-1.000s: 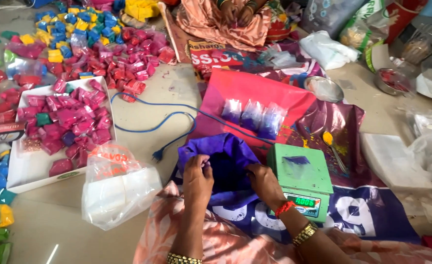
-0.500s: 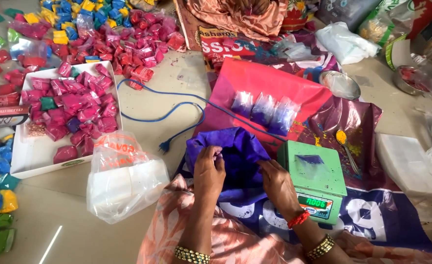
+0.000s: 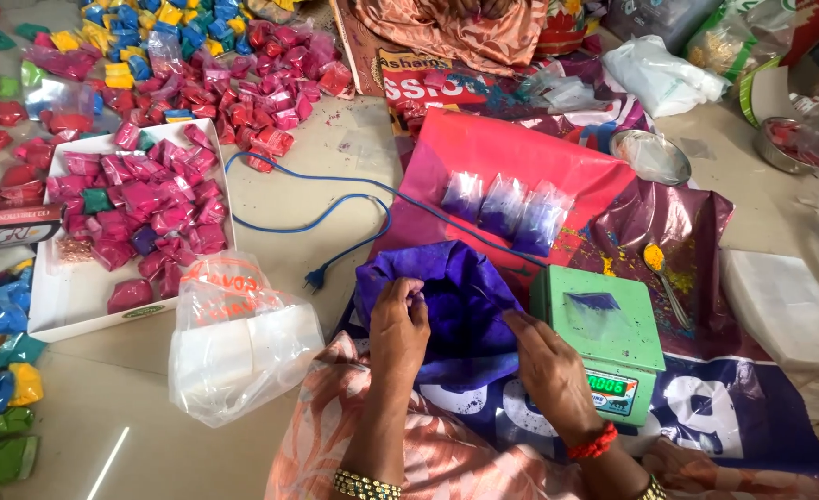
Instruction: The person weighs purple powder on a digital scale and places it into small plastic bags.
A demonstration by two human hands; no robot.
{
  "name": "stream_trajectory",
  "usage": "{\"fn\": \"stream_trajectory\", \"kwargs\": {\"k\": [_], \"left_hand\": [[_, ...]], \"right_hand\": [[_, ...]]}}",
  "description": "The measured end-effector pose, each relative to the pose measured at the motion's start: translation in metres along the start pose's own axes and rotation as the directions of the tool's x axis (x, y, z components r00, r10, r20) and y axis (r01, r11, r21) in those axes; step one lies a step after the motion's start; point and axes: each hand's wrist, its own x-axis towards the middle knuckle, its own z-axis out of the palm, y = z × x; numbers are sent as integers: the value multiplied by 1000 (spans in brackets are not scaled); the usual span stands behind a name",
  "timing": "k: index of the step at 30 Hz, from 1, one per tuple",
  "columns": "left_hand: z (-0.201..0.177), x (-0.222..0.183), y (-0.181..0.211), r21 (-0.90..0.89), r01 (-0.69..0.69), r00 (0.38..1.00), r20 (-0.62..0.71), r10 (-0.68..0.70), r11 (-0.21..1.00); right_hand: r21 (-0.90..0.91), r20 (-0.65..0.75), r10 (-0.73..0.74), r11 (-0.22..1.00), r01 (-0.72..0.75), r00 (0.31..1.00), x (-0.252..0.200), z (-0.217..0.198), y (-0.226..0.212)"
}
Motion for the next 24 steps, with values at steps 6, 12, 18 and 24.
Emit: {"fn": "stream_trajectory", "kwargs": {"k": [6,12,18,24], "left_hand": [[6,-1,-9,-60,-67,998,-20,66,996],[2,-2,-3,2,-41,999,-15,41,999],[2,-2,-4,6,-38,999,-13,38,999],[2,-2,-5,-2,-56,998,-13,56,998]], "right_hand": [[3,74,81,997,-82,994,-16,-1,12],[70,61,316,945,-320,947,4,10,8],[47,82,338,939,-342,938,3,34,21],[59,112,292,952,-300,950,-4,50,29]]}}
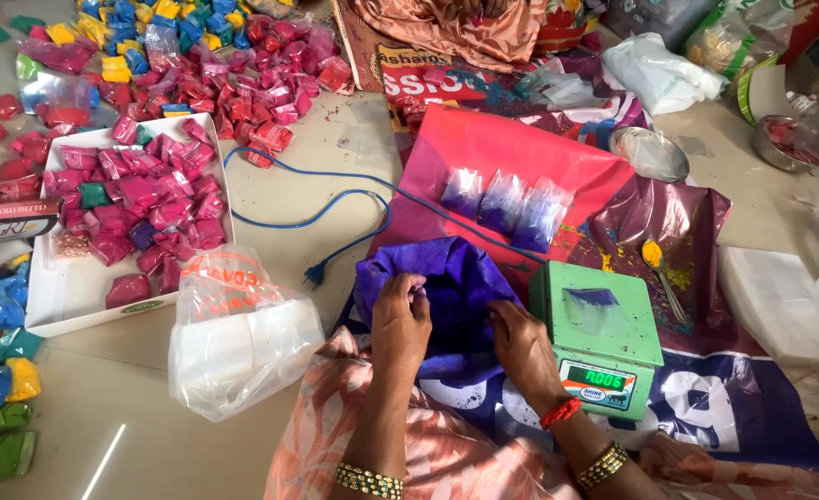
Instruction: The person weighs purple powder on a digital scale and places it into small plastic bags.
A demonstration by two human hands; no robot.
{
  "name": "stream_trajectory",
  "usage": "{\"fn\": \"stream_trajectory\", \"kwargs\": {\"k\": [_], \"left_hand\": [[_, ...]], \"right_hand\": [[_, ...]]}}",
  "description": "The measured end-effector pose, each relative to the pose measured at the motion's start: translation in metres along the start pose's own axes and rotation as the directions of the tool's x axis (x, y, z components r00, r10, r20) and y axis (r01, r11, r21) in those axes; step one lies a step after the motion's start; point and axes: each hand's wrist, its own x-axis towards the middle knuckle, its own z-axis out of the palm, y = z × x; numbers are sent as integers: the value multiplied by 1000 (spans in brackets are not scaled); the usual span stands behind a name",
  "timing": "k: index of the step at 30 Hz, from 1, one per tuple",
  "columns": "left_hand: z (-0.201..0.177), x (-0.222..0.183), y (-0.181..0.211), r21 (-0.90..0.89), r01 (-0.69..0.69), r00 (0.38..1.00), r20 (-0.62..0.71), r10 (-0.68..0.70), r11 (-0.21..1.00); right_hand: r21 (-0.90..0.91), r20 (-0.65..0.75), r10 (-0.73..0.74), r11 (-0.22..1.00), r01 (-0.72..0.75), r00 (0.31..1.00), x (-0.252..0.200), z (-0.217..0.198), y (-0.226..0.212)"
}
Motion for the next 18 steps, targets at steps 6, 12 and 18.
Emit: {"fn": "stream_trajectory", "kwargs": {"k": [6,12,18], "left_hand": [[1,0,-2,10,-5,1000,3,5,1000],[1,1,-4,12,24,1000,18,-24,1000],[6,-1,-19,34,-40,999,-3,40,999]], "right_hand": [[167,0,140,976,-138,990,-3,10,18],[362,75,445,822,-440,892,-7,-4,37],[709,170,560,502,-496,811,-24,-13,56]]}}
